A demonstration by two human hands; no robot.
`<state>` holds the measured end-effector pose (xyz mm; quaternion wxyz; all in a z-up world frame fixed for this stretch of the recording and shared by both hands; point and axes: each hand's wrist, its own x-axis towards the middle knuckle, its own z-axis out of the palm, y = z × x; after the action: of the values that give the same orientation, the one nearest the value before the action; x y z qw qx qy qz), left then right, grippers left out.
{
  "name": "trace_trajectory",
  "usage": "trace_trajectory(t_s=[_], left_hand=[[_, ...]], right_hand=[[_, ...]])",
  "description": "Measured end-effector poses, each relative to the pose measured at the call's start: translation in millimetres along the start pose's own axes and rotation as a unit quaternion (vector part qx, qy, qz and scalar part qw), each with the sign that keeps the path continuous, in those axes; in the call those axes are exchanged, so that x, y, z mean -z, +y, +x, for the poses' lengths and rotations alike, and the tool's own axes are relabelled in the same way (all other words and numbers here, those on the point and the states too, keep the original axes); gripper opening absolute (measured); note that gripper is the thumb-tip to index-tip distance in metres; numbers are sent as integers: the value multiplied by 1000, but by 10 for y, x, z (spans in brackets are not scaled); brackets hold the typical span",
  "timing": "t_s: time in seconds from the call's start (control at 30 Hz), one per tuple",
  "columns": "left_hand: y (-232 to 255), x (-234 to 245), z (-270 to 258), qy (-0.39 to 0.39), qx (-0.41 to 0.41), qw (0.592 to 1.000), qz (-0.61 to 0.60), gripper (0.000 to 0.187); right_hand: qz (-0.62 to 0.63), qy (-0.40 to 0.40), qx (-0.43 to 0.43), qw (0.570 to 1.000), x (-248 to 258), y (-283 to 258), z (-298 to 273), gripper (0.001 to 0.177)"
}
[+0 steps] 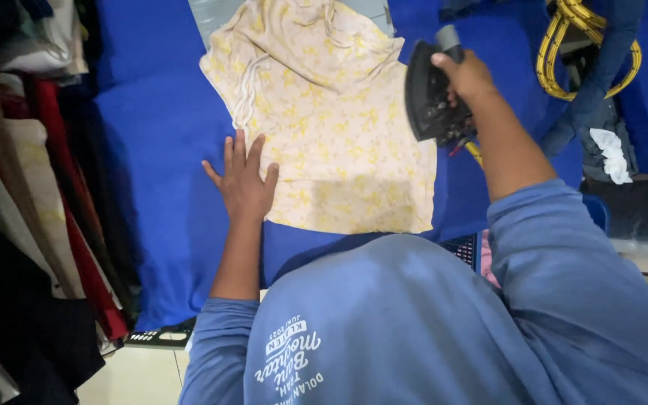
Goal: The person irons a small patterned cloth on a blue ironing board. They repeatedly unfold, smooth, and press the cloth with a steam iron, then fold it into a smaller rectangle.
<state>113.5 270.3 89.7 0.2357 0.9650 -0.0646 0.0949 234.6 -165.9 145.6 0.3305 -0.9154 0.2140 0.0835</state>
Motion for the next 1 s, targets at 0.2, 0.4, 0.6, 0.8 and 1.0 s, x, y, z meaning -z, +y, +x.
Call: trace_trajectory(t_s=[0.2,0.4,0.6,0.8,1.0], left_hand=[[4,-7,-25,23,-15,1000,-5,48],[-8,-17,2,-2,-15,1000,11,52],[-138,-186,28,52,-39,998,9,53],[-5,-15,53,-5,-7,1000,9,52],[38,49,53,-55,14,998,-4,53]], right_hand=[[11,-36,-55,998,214,-285,-200,44],[-128,-196,65,970,-104,-1022,-1221,47],[-174,-207,139,953,-540,-1038,-1560,62],[-10,-132,33,991,58,-174,-990,47],[8,4,-16,1000,808,977,-726,51]])
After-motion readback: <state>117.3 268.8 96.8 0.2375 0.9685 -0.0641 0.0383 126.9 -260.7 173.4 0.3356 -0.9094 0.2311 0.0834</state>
